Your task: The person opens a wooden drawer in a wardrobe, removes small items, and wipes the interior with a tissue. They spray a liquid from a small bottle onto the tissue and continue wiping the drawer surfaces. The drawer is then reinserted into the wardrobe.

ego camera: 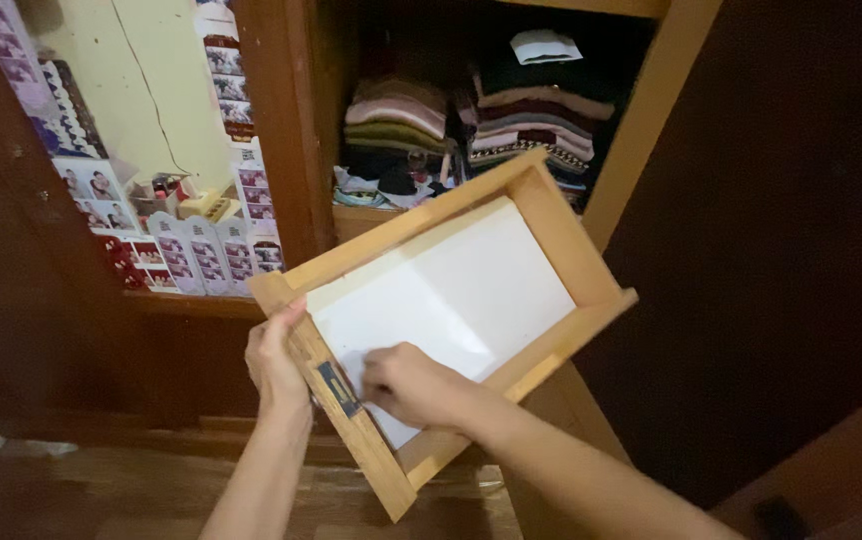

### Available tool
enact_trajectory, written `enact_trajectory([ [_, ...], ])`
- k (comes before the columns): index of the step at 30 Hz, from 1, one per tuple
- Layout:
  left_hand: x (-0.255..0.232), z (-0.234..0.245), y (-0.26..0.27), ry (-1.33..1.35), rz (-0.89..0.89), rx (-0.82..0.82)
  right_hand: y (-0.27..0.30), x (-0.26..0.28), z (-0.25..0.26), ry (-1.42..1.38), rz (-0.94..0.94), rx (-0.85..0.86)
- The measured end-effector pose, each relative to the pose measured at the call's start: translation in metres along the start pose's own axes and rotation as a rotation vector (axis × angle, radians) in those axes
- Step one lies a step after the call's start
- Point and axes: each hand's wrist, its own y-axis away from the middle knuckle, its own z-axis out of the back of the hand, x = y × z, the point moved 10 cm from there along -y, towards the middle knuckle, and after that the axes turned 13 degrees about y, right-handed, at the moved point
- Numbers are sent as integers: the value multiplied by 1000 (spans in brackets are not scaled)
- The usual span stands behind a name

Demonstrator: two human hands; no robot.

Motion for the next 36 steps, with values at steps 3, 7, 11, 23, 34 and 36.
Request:
enact_trajectory([
  [3, -10, -3, 0, 161, -67, 32, 13, -51, 21, 118, -88, -7],
  [7, -22, -12, 3, 208, -79, 107, 0, -99, 76, 226, -364, -219],
  [11, -32, -30, 9, 265, -78, 138, -17, 6, 46, 183, -27, -185],
  [23, -50, -24, 20, 334, -82, 123, 14, -19, 27, 278, -313, 318],
  [34, -60, -10, 10, 302, -123, 93, 44, -201, 124, 756, -887, 101],
  [36, -58, -6, 10, 253, -120, 97, 37, -183, 89, 796, -757, 260],
])
